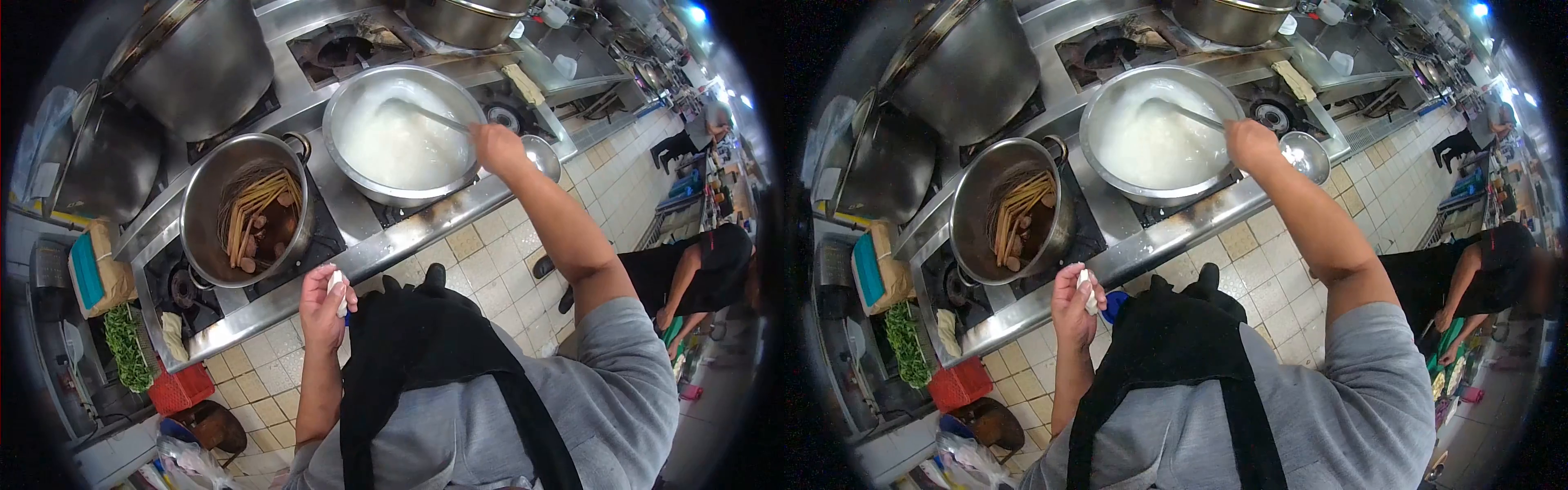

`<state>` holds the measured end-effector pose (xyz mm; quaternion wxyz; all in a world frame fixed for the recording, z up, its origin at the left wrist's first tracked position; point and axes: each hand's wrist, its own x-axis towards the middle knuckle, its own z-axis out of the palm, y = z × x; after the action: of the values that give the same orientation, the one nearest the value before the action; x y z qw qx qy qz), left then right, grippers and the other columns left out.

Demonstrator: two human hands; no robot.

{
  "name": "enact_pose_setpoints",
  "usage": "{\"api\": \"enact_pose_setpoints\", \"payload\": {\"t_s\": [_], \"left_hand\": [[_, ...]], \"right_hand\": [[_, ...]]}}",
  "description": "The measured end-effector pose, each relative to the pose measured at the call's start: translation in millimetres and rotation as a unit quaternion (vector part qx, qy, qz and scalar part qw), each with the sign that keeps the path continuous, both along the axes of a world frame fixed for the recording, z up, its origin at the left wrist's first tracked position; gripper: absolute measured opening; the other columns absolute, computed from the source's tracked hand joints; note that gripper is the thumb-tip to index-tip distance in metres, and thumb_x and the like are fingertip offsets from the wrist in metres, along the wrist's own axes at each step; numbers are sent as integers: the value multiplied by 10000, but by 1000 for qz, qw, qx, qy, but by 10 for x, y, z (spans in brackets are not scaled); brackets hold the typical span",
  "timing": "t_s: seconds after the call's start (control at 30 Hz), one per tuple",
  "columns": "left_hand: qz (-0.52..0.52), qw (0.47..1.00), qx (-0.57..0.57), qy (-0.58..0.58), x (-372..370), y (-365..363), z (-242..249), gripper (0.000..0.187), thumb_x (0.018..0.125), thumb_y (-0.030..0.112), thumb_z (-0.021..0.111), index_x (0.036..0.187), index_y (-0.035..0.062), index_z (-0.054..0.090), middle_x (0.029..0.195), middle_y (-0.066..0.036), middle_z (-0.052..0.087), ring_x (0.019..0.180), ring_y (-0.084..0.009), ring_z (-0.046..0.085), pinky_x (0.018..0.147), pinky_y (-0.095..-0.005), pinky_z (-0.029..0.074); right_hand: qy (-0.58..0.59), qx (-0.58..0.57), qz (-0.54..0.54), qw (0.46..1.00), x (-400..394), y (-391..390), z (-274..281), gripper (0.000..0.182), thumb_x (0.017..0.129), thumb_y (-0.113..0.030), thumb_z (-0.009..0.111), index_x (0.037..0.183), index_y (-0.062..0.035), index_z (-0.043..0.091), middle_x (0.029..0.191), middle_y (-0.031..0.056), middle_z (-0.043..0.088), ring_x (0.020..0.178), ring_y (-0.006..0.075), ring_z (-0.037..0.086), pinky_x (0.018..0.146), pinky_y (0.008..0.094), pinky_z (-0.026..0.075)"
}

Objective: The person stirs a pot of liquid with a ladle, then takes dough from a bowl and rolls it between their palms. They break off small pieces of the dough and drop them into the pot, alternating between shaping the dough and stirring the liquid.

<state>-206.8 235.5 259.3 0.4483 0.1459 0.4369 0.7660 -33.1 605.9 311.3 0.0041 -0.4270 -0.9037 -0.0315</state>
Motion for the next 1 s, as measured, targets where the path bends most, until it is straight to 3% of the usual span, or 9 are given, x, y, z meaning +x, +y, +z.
{"api": "enact_pose_setpoints", "payload": {"t_s": [0.07,0.13,0.23,0.37,0.53,0.7,0.8,0.9,1.0], "left_hand": [[4,1000,2,8,-11,-47,-84,223,899,33,559,1119,28,523,926,-102,582,698,-168,584,574,-287,486],[4,1000,7,17,-6,-59,-135,219,918,49,545,1135,35,516,920,-106,584,707,-182,588,580,-298,498],[17,1000,-9,18,18,-37,-142,192,927,72,543,1115,42,519,899,-114,596,729,-191,594,613,-318,504],[-7,1000,-7,26,20,14,-67,166,947,107,522,1102,48,519,885,-119,608,735,-195,594,620,-315,500],[-32,999,10,-8,11,45,-64,178,932,88,550,1100,54,505,895,-127,633,696,-171,603,583,-282,499],[-32,999,-5,-3,39,32,-73,161,938,88,537,1091,60,496,876,-138,634,635,-160,593,544,-264,477],[-32,999,4,-4,42,21,-69,159,936,83,536,1089,59,498,881,-140,634,636,-155,593,539,-262,472],[-45,999,-4,15,26,-5,-91,135,955,102,502,1087,78,493,882,-125,618,645,-167,575,541,-264,460],[-38,999,-5,13,39,-3,-103,140,951,104,511,1087,73,493,880,-125,618,644,-168,576,538,-267,463]], "right_hand": [[30,-49,-6,998,100,107,-50,243,891,-184,526,1069,-72,649,909,215,672,856,386,645,765,445,514],[67,-122,52,989,163,144,-12,269,887,-180,533,1085,-47,657,923,206,680,841,360,656,781,409,506],[100,-239,31,965,179,20,94,284,874,-172,553,1103,-41,657,911,188,684,817,308,661,788,372,498],[92,-282,31,954,202,-52,227,301,861,-180,580,1119,-43,651,893,161,689,809,266,653,788,354,492],[-10,-235,109,966,306,-216,669,251,861,-178,576,1050,-46,675,946,182,678,919,361,634,811,404,499],[-133,-145,120,973,342,-551,1289,149,836,-147,582,922,-61,667,832,143,656,860,345,634,756,437,492],[-105,-41,143,983,415,-665,1254,95,799,-114,594,860,-86,661,790,127,638,827,334,639,716,447,498],[-193,48,69,978,348,-655,1192,134,773,-83,590,872,-112,674,819,119,647,800,322,648,676,430,518],[-136,101,72,983,303,-503,959,191,851,-143,506,852,-110,694,849,135,683,809,278,681,676,389,549]]}}
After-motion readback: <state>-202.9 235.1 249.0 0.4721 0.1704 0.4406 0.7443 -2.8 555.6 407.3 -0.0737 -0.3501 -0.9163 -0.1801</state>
